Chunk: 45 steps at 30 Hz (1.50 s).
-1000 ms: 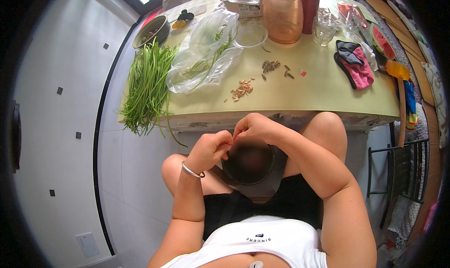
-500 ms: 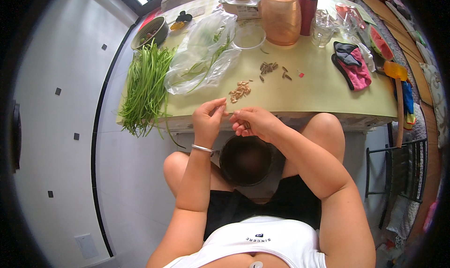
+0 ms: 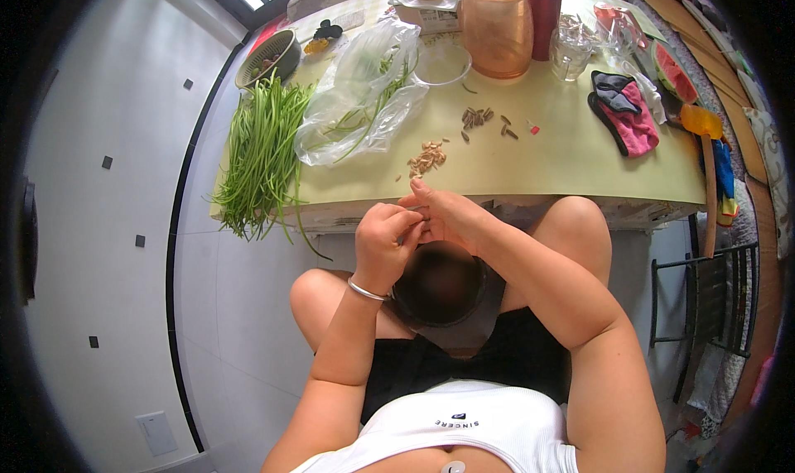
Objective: The person sits cross-legged on the floor and peels small, brown, root-like vegetables by hand. They place the peeled pieces on the table and discard the peels into a bowl on their lap.
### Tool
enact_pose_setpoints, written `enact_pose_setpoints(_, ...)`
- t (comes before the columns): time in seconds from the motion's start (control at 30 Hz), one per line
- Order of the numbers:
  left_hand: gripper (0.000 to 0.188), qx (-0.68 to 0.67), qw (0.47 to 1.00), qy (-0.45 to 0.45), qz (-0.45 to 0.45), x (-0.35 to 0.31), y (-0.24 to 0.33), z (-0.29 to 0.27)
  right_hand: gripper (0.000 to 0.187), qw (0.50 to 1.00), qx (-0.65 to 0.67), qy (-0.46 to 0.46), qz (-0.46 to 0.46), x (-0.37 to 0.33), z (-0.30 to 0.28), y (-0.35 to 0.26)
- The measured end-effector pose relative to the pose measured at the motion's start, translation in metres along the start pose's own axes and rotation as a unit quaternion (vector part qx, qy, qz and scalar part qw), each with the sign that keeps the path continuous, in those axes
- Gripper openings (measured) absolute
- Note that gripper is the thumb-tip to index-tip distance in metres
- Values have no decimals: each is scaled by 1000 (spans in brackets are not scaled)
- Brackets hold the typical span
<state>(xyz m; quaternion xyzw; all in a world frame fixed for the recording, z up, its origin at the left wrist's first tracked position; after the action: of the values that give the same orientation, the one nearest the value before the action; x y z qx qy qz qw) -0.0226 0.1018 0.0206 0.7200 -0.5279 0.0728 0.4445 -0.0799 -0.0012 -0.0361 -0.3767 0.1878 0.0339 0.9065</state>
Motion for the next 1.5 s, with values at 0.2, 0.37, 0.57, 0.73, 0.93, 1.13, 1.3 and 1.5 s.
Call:
enact_pose_setpoints(0.2, 6, -111, 979, 76, -155, -4, -17, -9, 25, 991, -133, 18, 29, -3, -9, -1)
enact_pose_setpoints(0.37, 11, -83, 989, 56, -110, -5, -19, -12, 12, 977, -198, 62, -53, 3, -12, -2)
enact_pose_setpoints(0.57, 15, -18, 996, 57, -62, -9, -15, -10, 13, 956, -238, 121, -122, 0, -6, -6)
enact_pose_setpoints(0.73, 17, 30, 995, 87, -29, -5, -2, -11, 14, 962, -181, 127, -157, -4, -2, -4)
enact_pose_setpoints(0.93, 24, 77, 995, 65, 13, -10, 3, -7, 12, 928, -207, 149, -271, -4, 1, -3)
enact_pose_setpoints(1.13, 25, 109, 993, 50, -1, -18, 2, -1, 11, 858, -387, 182, -285, -11, 9, -11)
enact_pose_setpoints(1.3, 23, 71, 994, 68, -36, -18, 3, -3, 13, 894, -350, 161, -228, -2, 1, -8)
enact_pose_setpoints(1.5, 19, 77, 993, 75, -44, -19, -2, -3, 14, 888, -354, 168, -240, -5, 5, -6)
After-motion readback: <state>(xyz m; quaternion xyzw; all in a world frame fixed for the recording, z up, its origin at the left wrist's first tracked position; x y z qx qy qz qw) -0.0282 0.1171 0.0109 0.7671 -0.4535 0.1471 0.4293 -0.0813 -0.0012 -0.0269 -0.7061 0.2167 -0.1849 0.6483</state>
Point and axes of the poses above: each hand's wrist, its own x-axis towards the middle knuckle, its own z-axis out of the palm, y = z × x, the point moved 5 cm from there along x, towards the middle knuckle, and after that the axes turned 3 degrees about y, right-handed, at the moved point
